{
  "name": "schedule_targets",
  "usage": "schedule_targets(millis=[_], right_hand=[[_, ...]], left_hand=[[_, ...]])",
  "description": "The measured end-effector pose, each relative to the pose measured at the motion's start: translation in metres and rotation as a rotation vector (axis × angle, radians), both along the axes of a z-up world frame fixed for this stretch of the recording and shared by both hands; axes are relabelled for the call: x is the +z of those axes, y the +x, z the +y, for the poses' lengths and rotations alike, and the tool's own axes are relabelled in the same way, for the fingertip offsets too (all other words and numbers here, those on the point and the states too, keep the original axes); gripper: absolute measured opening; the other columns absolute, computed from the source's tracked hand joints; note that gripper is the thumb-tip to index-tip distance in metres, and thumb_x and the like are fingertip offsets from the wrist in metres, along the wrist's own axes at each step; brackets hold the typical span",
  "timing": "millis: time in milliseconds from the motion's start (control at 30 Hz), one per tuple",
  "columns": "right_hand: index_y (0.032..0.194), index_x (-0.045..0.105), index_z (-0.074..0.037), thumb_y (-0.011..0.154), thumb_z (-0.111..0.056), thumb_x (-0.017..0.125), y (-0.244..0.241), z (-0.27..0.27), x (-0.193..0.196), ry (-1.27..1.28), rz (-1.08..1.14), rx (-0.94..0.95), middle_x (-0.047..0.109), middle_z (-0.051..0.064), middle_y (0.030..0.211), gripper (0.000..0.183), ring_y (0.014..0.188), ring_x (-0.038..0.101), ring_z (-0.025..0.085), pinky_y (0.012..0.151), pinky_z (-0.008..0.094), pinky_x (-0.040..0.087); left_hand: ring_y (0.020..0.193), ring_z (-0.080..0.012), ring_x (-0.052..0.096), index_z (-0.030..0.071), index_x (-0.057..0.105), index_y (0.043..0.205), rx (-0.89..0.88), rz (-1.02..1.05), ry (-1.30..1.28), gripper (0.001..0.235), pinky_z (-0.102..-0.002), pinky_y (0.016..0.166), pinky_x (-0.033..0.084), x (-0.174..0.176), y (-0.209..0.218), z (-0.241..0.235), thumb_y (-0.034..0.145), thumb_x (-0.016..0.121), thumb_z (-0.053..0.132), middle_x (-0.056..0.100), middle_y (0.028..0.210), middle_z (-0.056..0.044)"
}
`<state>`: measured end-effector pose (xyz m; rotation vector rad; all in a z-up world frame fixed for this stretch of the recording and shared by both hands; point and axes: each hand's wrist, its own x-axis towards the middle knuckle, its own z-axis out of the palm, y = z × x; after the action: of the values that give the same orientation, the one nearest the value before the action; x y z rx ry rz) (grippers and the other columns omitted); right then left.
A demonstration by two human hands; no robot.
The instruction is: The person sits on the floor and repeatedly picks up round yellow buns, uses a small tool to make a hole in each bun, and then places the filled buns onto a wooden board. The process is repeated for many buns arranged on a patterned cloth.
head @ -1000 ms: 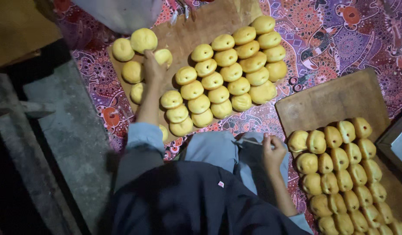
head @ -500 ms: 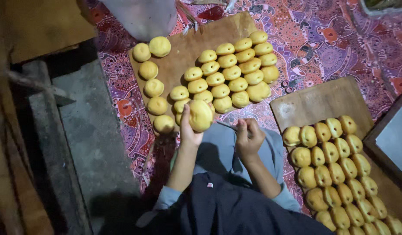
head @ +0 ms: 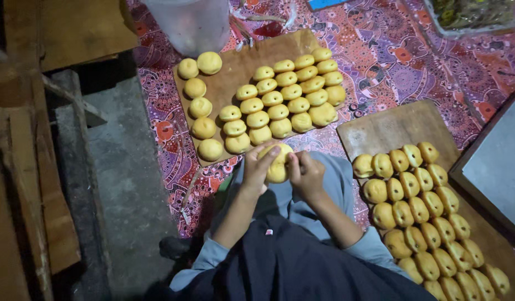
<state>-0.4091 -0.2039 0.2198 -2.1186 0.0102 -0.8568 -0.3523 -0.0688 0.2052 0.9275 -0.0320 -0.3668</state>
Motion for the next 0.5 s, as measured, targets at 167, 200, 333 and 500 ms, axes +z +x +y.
schedule_targets(millis=[167,200,333,500], right_hand=[[0.077,0.063,-0.002,0.105,-0.013,0.066,-0.005,-0.030,0.000,0.372,0.283,0.268,0.063,0.003,0.066,0.031,0.060,0.055,0.006,0.052,0.029,0.044],[0.075,0.063,-0.002,0.103,-0.013,0.066,-0.006,-0.030,-0.002,0.335,0.256,0.194,0.064,0.004,0.064,0.030,0.056,0.056,0.007,0.050,0.029,0.043],[0.069,0.060,-0.003,0.098,-0.010,0.069,0.001,-0.019,-0.013,-0.017,-0.024,-0.081,0.060,0.009,0.058,0.031,0.050,0.054,0.012,0.049,0.032,0.041],[0.071,0.063,-0.002,0.096,-0.010,0.071,0.013,-0.006,-0.026,-0.064,-0.068,-0.089,0.057,0.012,0.058,0.027,0.049,0.051,0.015,0.049,0.034,0.040]], left_hand=[[0.089,-0.0138,0.071,-0.003,0.071,0.115,-0.133,0.109,0.044,0.034,-0.028,0.079,0.059,-0.001,-0.002,0.000,0.092,0.075,0.022,0.074,0.104,-0.009],[0.088,-0.0145,0.071,-0.004,0.071,0.114,-0.082,0.126,0.022,0.034,-0.029,0.079,0.059,-0.002,-0.006,-0.003,0.092,0.075,0.022,0.074,0.104,-0.009],[0.088,-0.0148,0.070,-0.007,0.072,0.113,0.204,0.159,-0.005,0.034,-0.029,0.078,0.058,-0.008,-0.027,-0.035,0.093,0.076,0.021,0.074,0.104,-0.010],[0.092,-0.0144,0.070,-0.006,0.071,0.114,0.315,0.153,0.046,0.033,-0.029,0.083,0.058,-0.020,-0.025,-0.029,0.092,0.076,0.017,0.074,0.107,-0.009]])
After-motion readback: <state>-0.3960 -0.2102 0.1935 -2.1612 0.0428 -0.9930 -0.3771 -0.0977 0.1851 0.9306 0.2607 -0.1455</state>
